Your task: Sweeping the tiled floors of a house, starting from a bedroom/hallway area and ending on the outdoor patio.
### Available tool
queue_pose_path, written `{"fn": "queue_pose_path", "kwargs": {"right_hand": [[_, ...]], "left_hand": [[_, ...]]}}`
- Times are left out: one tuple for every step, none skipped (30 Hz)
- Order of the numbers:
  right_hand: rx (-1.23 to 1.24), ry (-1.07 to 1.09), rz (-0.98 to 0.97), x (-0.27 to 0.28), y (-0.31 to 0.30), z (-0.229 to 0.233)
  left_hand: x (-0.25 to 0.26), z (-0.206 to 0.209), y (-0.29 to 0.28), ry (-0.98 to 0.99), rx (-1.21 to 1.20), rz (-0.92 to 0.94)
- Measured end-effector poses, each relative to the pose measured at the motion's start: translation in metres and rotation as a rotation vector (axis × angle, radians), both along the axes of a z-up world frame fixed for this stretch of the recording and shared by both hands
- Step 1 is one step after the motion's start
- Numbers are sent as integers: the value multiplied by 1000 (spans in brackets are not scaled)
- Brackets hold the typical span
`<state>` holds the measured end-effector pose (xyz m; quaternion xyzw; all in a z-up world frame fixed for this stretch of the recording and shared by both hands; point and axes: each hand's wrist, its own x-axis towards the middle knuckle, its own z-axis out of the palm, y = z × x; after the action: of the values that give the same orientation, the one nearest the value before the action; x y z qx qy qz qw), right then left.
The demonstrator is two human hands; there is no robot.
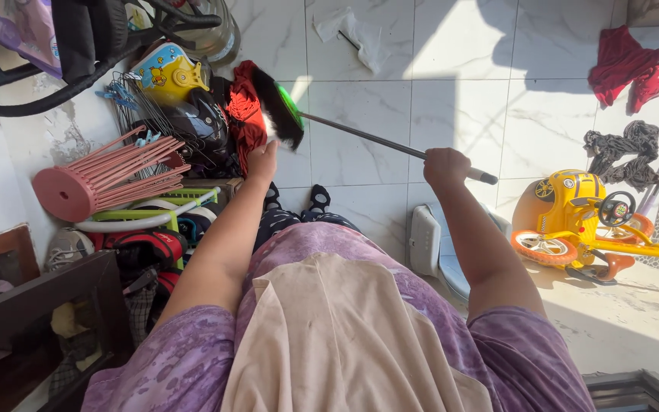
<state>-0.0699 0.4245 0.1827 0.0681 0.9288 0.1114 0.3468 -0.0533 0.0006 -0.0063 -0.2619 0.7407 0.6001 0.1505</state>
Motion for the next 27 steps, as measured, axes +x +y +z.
{"fn": "queue_pose_path", "kwargs": {"right_hand": [[-1, 3, -4, -16, 6, -1], [45, 37, 33, -33, 11, -1], [92, 72, 71, -51, 16, -2], [94, 74, 71, -62, 17, -4], [136, 100, 96, -74, 17, -7], [177, 127, 120, -85, 16, -10], [179, 130, 119, -87, 17, -12], [191, 193, 128, -86, 16, -16], [204, 257, 137, -85, 16, -19], [203, 251, 131, -71, 19, -13], [147, 255, 63, -57, 21, -7], [93, 268, -9, -48, 25, 1], [94, 271, -19, -27, 31, 6], [-28, 222, -94, -4, 39, 12], [-150, 173, -167, 20, 47, 18], [-146, 180, -181, 38, 53, 26], [-192, 150, -255, 57, 59, 35], [-239, 119, -328, 76, 64, 42], [-236, 124, -342, 78, 68, 57], [-212, 61, -342, 81, 70, 71], [-188, -1, -342, 84, 72, 85], [-188, 7, -362, 88, 86, 65], [-103, -40, -254, 91, 99, 46], [-18, -91, -146, 95, 112, 26], [-18, -87, -167, 81, 115, 32], [16, -62, -91, 69, 117, 37], [50, -39, -15, 55, 118, 42]], "left_hand": [[1, -4, 4, 3, -1, -4], [0, -9, 8, -9, -13, -23], [-1, -13, 11, -21, -25, -43], [0, -8, 17, -18, -23, -42], [1, -3, 22, -35, -26, -41], [1, 2, 26, -52, -30, -41], [-2, 6, 32, -50, -28, -42], [-4, 10, 36, -64, -37, -47], [-5, 14, 39, -79, -46, -52], [-3, 12, 41, -84, -46, -58], [-2, 10, 43, -79, -41, -67], [-7, 9, 45, -66, -35, -80], [-13, 8, 45, -62, -35, -90], [-17, 7, 47, -89, -32, -91], [-21, 6, 50, -117, -29, -92], [-29, 4, 51, -111, -27, -107], [-38, 2, 54, -128, -36, -109], [-45, 0, 55, -146, -45, -110], [-51, 7, 61, -143, -43, -124], [-56, 14, 66, -128, -22, -124], [-61, 21, 70, -114, -1, -123], [-70, 18, 74, -108, -1, -144], [-79, 15, 77, -66, 30, -156], [-87, 11, 81, -26, 62, -169], [-98, 1, 85, -23, 62, -190], [-107, -11, 88, 42, 88, -225], [-118, -23, 90, 106, 116, -261]]}}
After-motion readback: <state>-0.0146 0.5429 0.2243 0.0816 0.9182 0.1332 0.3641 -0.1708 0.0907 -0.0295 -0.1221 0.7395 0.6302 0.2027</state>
